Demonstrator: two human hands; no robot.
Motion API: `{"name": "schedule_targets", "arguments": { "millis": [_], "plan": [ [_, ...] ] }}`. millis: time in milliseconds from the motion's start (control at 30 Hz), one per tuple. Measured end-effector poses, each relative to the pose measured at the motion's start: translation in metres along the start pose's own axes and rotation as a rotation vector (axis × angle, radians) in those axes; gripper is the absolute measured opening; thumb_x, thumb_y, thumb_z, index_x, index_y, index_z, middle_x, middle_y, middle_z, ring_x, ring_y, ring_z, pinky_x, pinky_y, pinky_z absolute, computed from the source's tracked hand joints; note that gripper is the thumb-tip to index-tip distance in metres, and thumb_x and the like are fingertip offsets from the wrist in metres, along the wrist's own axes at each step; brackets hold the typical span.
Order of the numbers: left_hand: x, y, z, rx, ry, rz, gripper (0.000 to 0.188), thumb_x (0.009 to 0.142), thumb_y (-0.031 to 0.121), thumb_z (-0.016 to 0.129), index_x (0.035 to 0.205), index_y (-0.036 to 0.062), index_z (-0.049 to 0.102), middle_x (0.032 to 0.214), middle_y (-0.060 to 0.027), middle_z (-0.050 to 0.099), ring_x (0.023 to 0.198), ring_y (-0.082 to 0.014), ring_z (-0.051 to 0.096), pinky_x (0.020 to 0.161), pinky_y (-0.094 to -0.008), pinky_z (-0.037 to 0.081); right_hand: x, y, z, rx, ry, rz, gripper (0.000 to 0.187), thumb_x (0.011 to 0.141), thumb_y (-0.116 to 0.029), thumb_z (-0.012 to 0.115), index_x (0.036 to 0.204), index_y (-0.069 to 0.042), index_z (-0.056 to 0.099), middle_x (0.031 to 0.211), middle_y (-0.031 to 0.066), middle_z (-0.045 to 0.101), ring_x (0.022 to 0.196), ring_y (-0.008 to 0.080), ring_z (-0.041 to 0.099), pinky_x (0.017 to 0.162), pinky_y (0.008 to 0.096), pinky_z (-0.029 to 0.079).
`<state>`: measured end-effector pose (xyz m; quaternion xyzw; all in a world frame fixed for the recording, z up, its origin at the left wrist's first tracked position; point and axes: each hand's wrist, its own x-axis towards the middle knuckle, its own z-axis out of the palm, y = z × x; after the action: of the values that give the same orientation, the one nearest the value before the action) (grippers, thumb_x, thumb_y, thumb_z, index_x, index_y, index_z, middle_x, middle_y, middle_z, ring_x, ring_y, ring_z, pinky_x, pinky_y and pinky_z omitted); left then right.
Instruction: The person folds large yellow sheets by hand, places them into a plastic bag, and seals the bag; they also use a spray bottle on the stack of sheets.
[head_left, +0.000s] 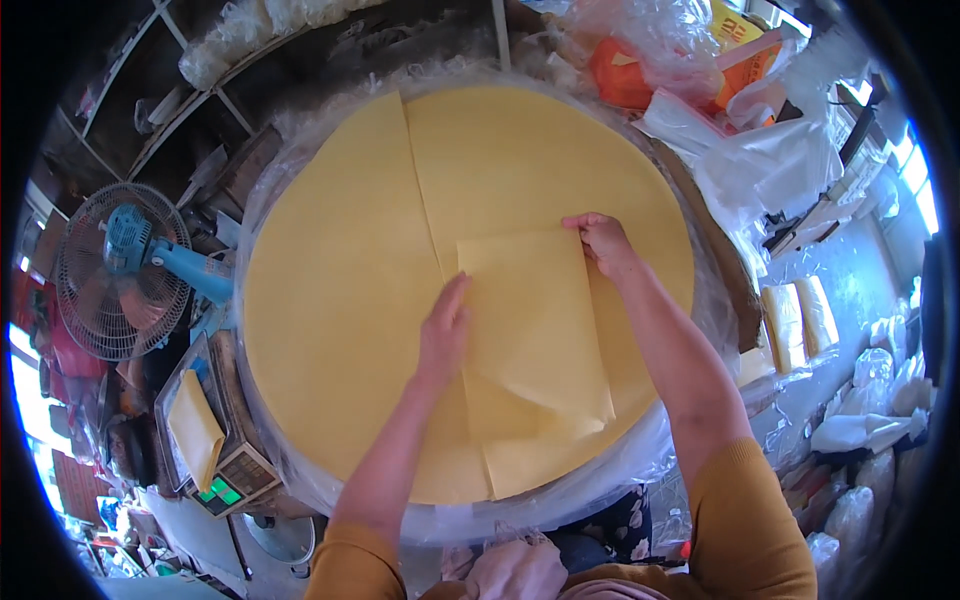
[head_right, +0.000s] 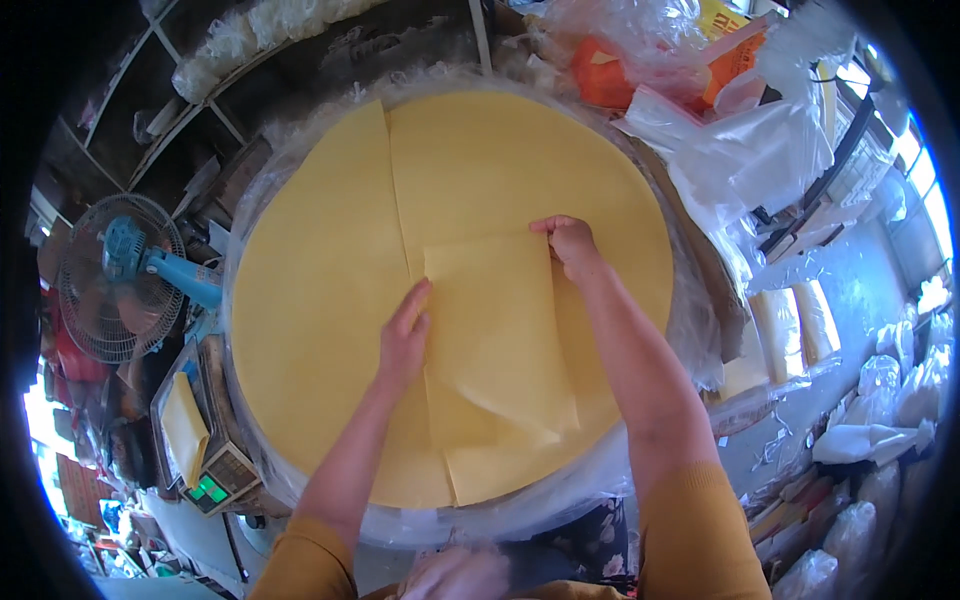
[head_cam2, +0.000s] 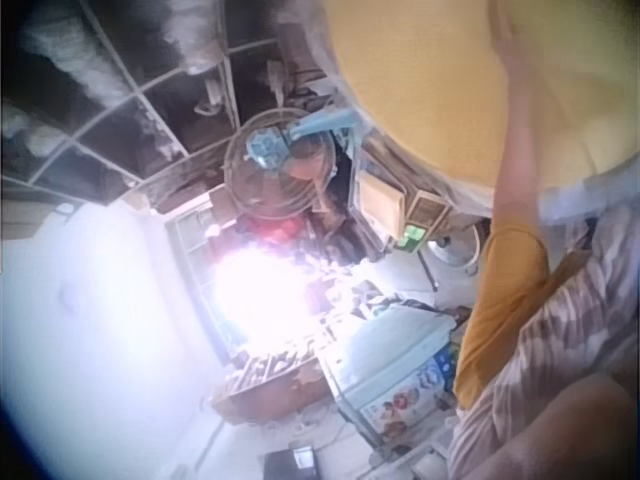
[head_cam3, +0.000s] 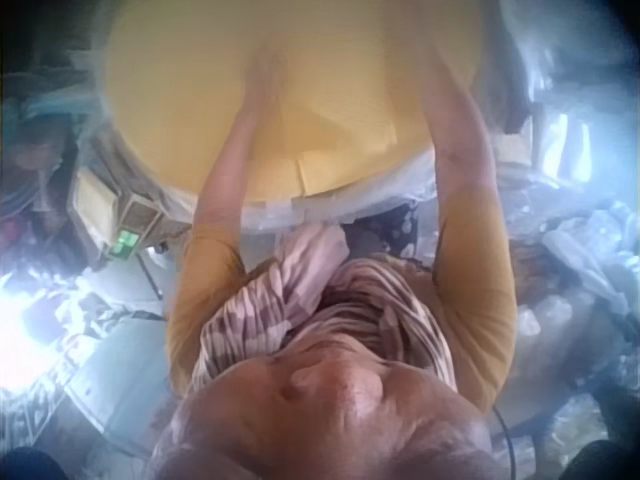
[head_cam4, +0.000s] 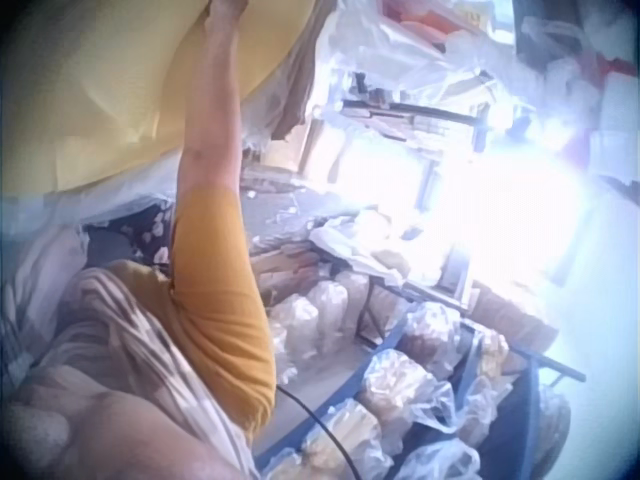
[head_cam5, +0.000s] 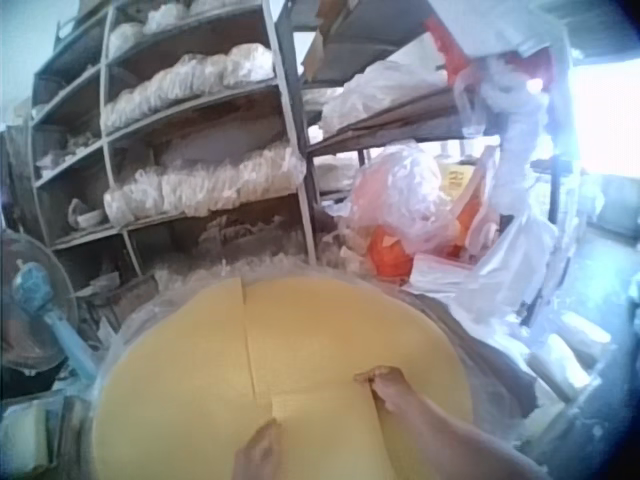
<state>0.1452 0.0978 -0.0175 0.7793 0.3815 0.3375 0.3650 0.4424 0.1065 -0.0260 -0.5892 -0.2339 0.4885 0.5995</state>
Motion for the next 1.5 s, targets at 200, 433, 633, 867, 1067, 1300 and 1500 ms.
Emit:
{"name": "schedule_targets", "arguments": {
  "millis": [200,433,633,867,1067,1300,1500],
  "plan": [
    [-0.086,0.043,0.018,0.381,-0.157,0.165,0.057,0.091,0.029,0.048,0.139,0.0052,0.028,0.145,-0.0212,0.021,0.134,-0.0383,0.020,0.106,-0.0515,0.022,-0.040,0.016,-0.021,-0.801,0.356,-0.601,0.042,0.081,-0.021,0.063,0.117,-0.001,0.055,0.082,0.0089,0.064,0.068,0.0164,0.062,0.063,0.0288,0.049],
    [-0.089,0.036,0.029,0.519,-0.096,0.185,0.063,0.089,0.036,0.050,0.140,0.0085,0.025,0.146,-0.0187,0.018,0.135,-0.0375,0.018,0.106,-0.0532,0.019,-0.207,-0.002,0.002,-0.648,-0.052,-0.152,0.054,0.073,-0.022,0.072,0.118,0.001,0.052,0.085,0.0133,0.064,0.065,0.0203,0.063,0.062,0.0305,0.049],
    [-0.090,0.052,0.029,0.679,-0.200,0.166,0.063,0.087,0.043,0.051,0.138,0.0132,0.030,0.147,-0.0124,0.020,0.136,-0.0314,0.016,0.108,-0.0552,0.012,-0.185,0.045,0.004,-0.731,0.136,-0.278,0.060,0.072,-0.018,0.072,0.122,0.003,0.046,0.095,0.0207,0.061,0.087,0.0274,0.062,0.074,0.0335,0.048],
    [-0.094,0.047,0.029,0.811,-0.319,0.144,0.061,0.088,0.053,0.041,0.137,0.0177,0.036,0.146,-0.0078,0.024,0.138,-0.0267,0.014,0.108,-0.0571,0.009,-0.198,0.045,0.025,-1.185,0.200,-0.505,0.057,0.084,-0.022,0.060,0.133,-0.005,0.036,0.125,0.0198,0.045,0.113,0.0349,0.046,0.091,0.0426,0.040],
    [-0.092,0.045,0.030,0.842,-0.416,0.209,0.071,0.085,0.058,0.041,0.138,0.0111,0.032,0.146,-0.0150,0.022,0.137,-0.0314,0.015,0.108,-0.0577,0.003,-0.181,0.046,0.013,-1.574,-0.052,-0.741,0.053,0.090,-0.034,0.046,0.136,-0.011,0.034,0.146,0.0129,0.021,0.136,0.0297,0.017,0.105,0.0555,0.019],
    [-0.095,0.057,0.012,0.901,-0.606,0.280,0.076,0.080,0.049,0.056,0.138,0.0056,0.031,0.141,-0.0242,0.026,0.132,-0.0415,0.020,0.108,-0.0503,0.018,-0.172,0.054,0.010,-1.584,-0.106,-0.694,0.048,0.090,-0.026,0.045,0.135,-0.014,0.037,0.144,0.0111,0.028,0.136,0.0288,0.020,0.106,0.0540,0.019],
    [-0.071,0.063,-0.011,0.658,-0.720,0.241,0.061,0.079,0.018,0.056,0.136,0.0075,0.034,0.134,-0.0223,0.038,0.125,-0.0343,0.036,0.104,-0.0382,0.033,-0.183,0.014,-0.036,-1.254,-0.531,-0.807,0.056,0.073,0.005,0.050,0.126,-0.015,0.050,0.135,0.0037,0.045,0.129,0.0234,0.036,0.107,0.0416,0.027]
  ]
}}
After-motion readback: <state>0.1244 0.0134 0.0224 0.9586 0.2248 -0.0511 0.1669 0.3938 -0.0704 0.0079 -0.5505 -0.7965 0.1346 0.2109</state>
